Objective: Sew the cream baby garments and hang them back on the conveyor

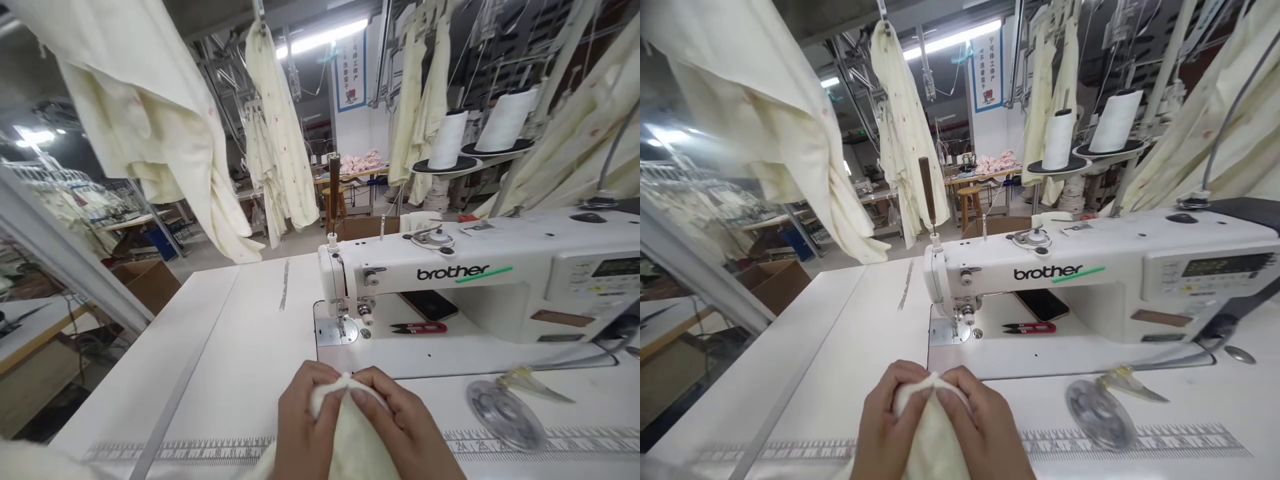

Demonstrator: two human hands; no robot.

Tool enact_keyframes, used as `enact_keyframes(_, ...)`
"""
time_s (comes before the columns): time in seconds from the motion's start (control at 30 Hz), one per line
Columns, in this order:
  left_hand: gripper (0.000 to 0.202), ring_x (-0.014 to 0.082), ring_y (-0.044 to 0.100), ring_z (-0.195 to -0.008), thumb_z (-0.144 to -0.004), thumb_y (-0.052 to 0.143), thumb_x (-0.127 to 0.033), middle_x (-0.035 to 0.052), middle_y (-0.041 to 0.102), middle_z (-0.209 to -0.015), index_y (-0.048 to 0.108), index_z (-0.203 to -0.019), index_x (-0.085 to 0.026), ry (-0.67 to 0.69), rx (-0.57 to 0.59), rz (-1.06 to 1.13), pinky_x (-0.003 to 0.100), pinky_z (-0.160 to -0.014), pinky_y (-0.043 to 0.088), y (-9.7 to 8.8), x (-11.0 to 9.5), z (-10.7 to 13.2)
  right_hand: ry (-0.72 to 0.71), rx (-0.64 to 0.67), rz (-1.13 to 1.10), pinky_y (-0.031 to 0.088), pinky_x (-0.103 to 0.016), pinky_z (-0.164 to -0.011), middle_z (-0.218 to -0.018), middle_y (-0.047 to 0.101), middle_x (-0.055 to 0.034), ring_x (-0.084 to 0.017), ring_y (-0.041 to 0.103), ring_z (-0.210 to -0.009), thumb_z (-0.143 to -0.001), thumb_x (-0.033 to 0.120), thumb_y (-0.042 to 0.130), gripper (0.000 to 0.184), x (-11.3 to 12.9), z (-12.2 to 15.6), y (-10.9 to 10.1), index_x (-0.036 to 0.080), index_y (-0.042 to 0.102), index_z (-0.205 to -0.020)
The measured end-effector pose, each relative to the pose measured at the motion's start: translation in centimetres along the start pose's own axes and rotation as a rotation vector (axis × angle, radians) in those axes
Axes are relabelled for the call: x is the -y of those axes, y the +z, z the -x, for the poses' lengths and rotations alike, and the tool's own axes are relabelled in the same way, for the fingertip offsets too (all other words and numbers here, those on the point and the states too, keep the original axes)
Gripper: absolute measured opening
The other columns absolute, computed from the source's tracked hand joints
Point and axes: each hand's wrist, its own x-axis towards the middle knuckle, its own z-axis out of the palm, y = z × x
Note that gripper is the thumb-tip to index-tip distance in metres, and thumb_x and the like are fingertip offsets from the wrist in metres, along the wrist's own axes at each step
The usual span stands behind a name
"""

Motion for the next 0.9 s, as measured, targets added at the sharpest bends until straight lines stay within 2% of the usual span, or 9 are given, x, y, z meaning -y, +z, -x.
enact_keyframes(0.07, 0.024, 0.0131, 0.053, -0.073, -0.076, 0.056, -0.031, 0.0013, 0.053, -0.079, 0.053, -0.097, -0.018, -0.17, 0.169, 0.129, 0.022, -0.067, 0.045, -0.7, -0.4, -1.6, -0.094, 0.046, 0.021, 0.039, -0.023, -0.064, -0.077, 0.059, -0.0002, -0.018, 0.054, -0.071, -0.092, 0.039, 0.037, 0.027, 0.1, -1.0, -1.0, 0.022, 0.056, -0.083)
enact_keyframes(0.13, 0.038, 0.0121, 0.052, -0.073, -0.077, 0.056, -0.035, 0.0011, 0.05, -0.082, 0.051, -0.111, -0.02, -0.225, 0.357, 0.193, 0.021, -0.065, 0.044, -1.3, -0.7, -3.0, -0.193, 0.092, 0.102, 0.039, -0.023, -0.069, -0.084, 0.06, -0.0003, -0.017, 0.054, -0.077, -0.093, 0.032, 0.039, 0.022, 0.0, -2.1, -2.0, 0.023, 0.058, -0.088)
enact_keyframes(0.2, 0.031, 0.0126, 0.051, -0.077, -0.078, 0.054, -0.037, 0.0028, 0.049, -0.087, 0.057, -0.104, -0.019, -0.213, 0.468, 0.196, 0.02, -0.064, 0.043, -1.5, -0.7, -4.1, -0.266, 0.098, 0.188, 0.039, -0.023, -0.072, -0.09, 0.059, -0.0009, -0.017, 0.054, -0.082, -0.093, 0.027, 0.039, 0.019, -0.4, -2.9, -2.8, 0.024, 0.058, -0.092)
enact_keyframes(0.3, 0.022, 0.0132, 0.051, -0.078, -0.076, 0.056, -0.037, 0.0038, 0.05, -0.089, 0.059, -0.084, -0.016, -0.207, 0.462, 0.223, 0.017, -0.056, 0.041, -1.0, -0.5, -4.9, -0.235, 0.057, 0.231, 0.038, -0.024, -0.068, -0.086, 0.059, -0.0001, -0.017, 0.053, -0.077, -0.092, 0.027, 0.041, 0.016, -1.3, -3.6, -3.1, 0.024, 0.056, -0.09)
enact_keyframes(0.43, 0.026, 0.0067, 0.043, -0.056, -0.073, 0.06, -0.039, -0.0028, 0.047, -0.064, 0.052, -0.076, -0.015, -0.318, 0.429, 0.259, 0.015, -0.048, 0.033, -0.2, 0.2, -5.5, -0.019, -0.007, 0.097, 0.033, -0.023, -0.054, -0.067, 0.052, 0.0029, -0.015, 0.048, -0.065, -0.085, 0.035, 0.051, 0.017, -2.5, -4.4, -2.9, 0.02, 0.053, -0.075)
enact_keyframes(0.53, 0.031, 0.0046, 0.036, -0.046, -0.072, 0.06, -0.043, -0.0047, 0.042, -0.058, 0.051, -0.076, -0.013, -0.376, 0.434, 0.216, 0.015, -0.041, 0.028, 0.1, 1.4, -6.5, 0.03, -0.013, 0.026, 0.032, -0.023, -0.054, -0.068, 0.052, 0.0019, -0.016, 0.047, -0.065, -0.084, 0.037, 0.051, 0.022, -3.7, -5.2, -2.8, 0.019, 0.054, -0.073)
enact_keyframes(0.67, 0.033, 0.0042, 0.035, -0.045, -0.075, 0.055, -0.045, -0.0045, 0.041, -0.058, 0.053, -0.08, -0.012, -0.376, 0.51, 0.149, 0.016, -0.041, 0.027, 0.8, 3.7, -7.7, 0.075, -0.051, 0.188, 0.031, -0.024, -0.055, -0.069, 0.056, 0.0018, -0.016, 0.049, -0.065, -0.083, 0.034, 0.05, 0.02, -5.3, -6.4, -2.8, 0.019, 0.056, -0.071)
enact_keyframes(0.77, 0.033, 0.0043, 0.034, -0.044, -0.074, 0.055, -0.045, -0.0048, 0.041, -0.057, 0.054, -0.082, -0.012, -0.38, 0.497, 0.064, 0.016, -0.042, 0.027, 1.4, 5.0, -8.3, 0.125, -0.068, 0.343, 0.03, -0.023, -0.056, -0.065, 0.054, 0.0029, -0.016, 0.049, -0.063, -0.082, 0.028, 0.051, 0.017, -5.8, -7.2, -2.8, 0.019, 0.053, -0.067)
enact_keyframes(0.9, 0.037, 0.0051, 0.037, -0.046, -0.072, 0.056, -0.045, -0.0033, 0.046, -0.061, 0.056, -0.087, -0.012, -0.431, 0.494, 0.066, 0.017, -0.044, 0.03, 1.7, 5.9, -8.9, 0.169, -0.052, 0.468, 0.029, -0.022, -0.054, -0.064, 0.054, 0.0015, -0.015, 0.049, -0.063, -0.079, 0.024, 0.051, 0.016, -5.8, -8.2, -2.6, 0.018, 0.053, -0.065)
